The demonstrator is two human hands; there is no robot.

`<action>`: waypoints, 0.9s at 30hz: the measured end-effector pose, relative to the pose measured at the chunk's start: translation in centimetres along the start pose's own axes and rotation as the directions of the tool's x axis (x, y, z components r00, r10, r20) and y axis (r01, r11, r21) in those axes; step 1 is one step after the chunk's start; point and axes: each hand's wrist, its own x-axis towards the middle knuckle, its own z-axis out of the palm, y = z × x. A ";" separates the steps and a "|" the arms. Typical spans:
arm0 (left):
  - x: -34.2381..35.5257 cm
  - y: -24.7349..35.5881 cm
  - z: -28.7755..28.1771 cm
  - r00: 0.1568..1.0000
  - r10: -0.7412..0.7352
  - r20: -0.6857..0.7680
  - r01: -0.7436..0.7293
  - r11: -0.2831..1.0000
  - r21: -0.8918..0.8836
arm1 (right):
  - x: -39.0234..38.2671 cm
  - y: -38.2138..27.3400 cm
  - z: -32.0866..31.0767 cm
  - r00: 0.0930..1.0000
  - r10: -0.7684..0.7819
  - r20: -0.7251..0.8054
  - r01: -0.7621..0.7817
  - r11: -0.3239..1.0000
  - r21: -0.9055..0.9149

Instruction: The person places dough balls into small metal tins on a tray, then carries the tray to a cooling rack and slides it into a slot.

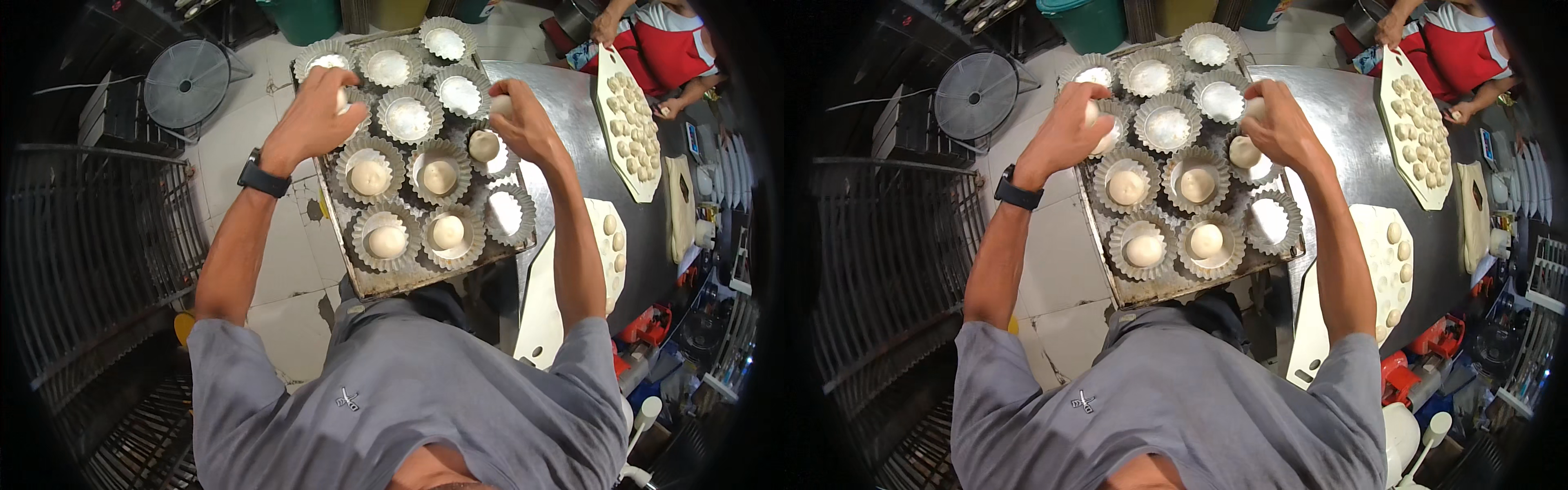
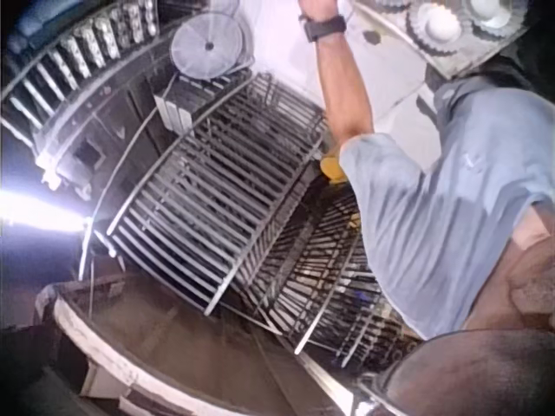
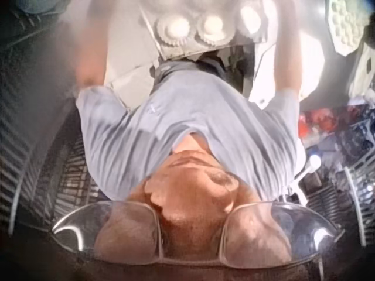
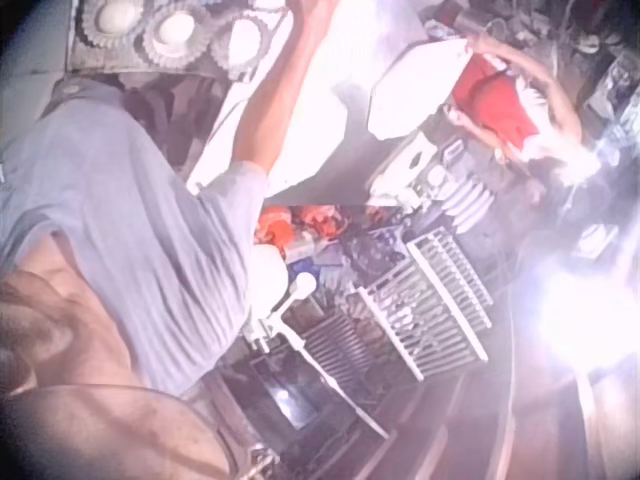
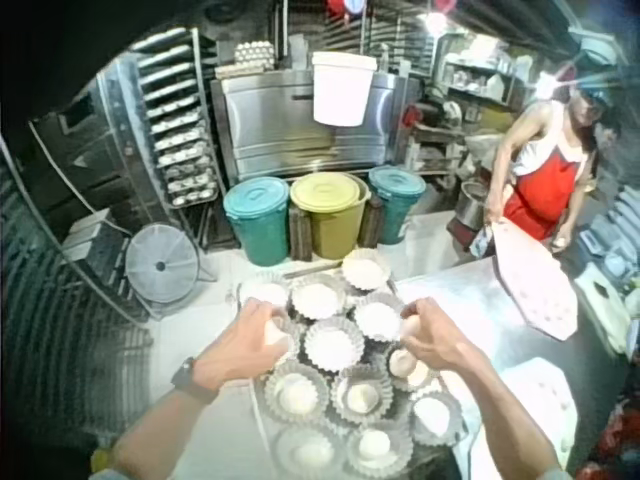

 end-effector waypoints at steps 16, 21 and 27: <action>7.0 4.9 10.0 0.900 0.374 0.225 -0.429 0.850 0.305 | -2.3 10.3 -0.2 0.934 -0.141 -0.329 0.070 0.974 -0.218; 9.7 20.0 15.6 0.805 0.541 0.242 -0.580 0.804 0.131 | -24.9 26.9 -7.1 0.662 0.333 -0.672 -0.359 0.927 0.105; 6.2 37.9 35.1 0.439 0.783 0.440 -0.609 0.620 -0.496 | -49.5 37.0 -13.0 0.163 0.794 -0.586 -0.955 0.277 0.109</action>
